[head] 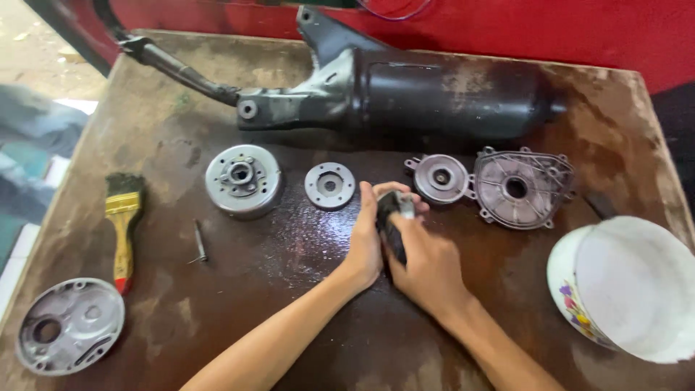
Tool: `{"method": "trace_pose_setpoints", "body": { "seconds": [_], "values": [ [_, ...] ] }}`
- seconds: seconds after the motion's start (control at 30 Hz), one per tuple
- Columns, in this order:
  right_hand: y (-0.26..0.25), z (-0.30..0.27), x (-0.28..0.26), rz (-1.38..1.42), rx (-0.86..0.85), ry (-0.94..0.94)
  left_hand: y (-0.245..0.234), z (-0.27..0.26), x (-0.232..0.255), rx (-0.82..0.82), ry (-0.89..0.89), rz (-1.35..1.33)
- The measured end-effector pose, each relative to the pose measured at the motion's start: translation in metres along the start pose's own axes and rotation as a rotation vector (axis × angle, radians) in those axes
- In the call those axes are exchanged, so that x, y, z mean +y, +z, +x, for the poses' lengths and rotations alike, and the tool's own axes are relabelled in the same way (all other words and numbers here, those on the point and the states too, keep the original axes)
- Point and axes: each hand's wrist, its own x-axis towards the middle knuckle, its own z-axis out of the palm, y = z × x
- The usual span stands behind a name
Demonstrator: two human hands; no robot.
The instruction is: The person cleans several disassembled metallic mechanical components on a workbench using a dark cloth. They wipe the surfaces and inner holes of each part individually, handling them one by one and placing them back on the table after cleaning.
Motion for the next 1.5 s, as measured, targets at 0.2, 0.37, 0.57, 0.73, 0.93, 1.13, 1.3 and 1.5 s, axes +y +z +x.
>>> {"method": "trace_pose_setpoints", "body": {
  "seconds": [0.2,0.37,0.57,0.73,0.93,1.13,1.3,1.5],
  "values": [
    [-0.006,0.012,-0.001,-0.129,-0.009,0.008,0.002,-0.005,0.002,0.130,-0.158,0.023],
    [-0.006,0.001,-0.005,-0.086,-0.069,-0.042,-0.006,-0.011,-0.007,0.029,0.035,0.053],
    [-0.007,-0.001,-0.029,-0.049,-0.131,-0.095,-0.009,-0.038,0.034,0.149,0.022,0.372],
    [0.003,0.013,-0.078,0.021,-0.286,-0.155,-0.037,-0.099,0.141,0.196,-0.113,0.748],
    [0.064,0.039,-0.149,0.080,-0.375,-0.357,-0.103,-0.139,0.218,0.597,0.065,1.320],
    [0.109,0.061,-0.186,0.201,-0.292,-0.418,-0.135,-0.152,0.219,0.570,0.256,1.648],
    [0.103,0.057,-0.184,0.141,-0.411,-0.396,-0.135,-0.169,0.240,0.556,0.341,2.058],
    [0.093,0.057,-0.165,0.164,-0.396,-0.314,-0.160,-0.225,0.290,0.882,-0.033,2.097]
  ]
}}
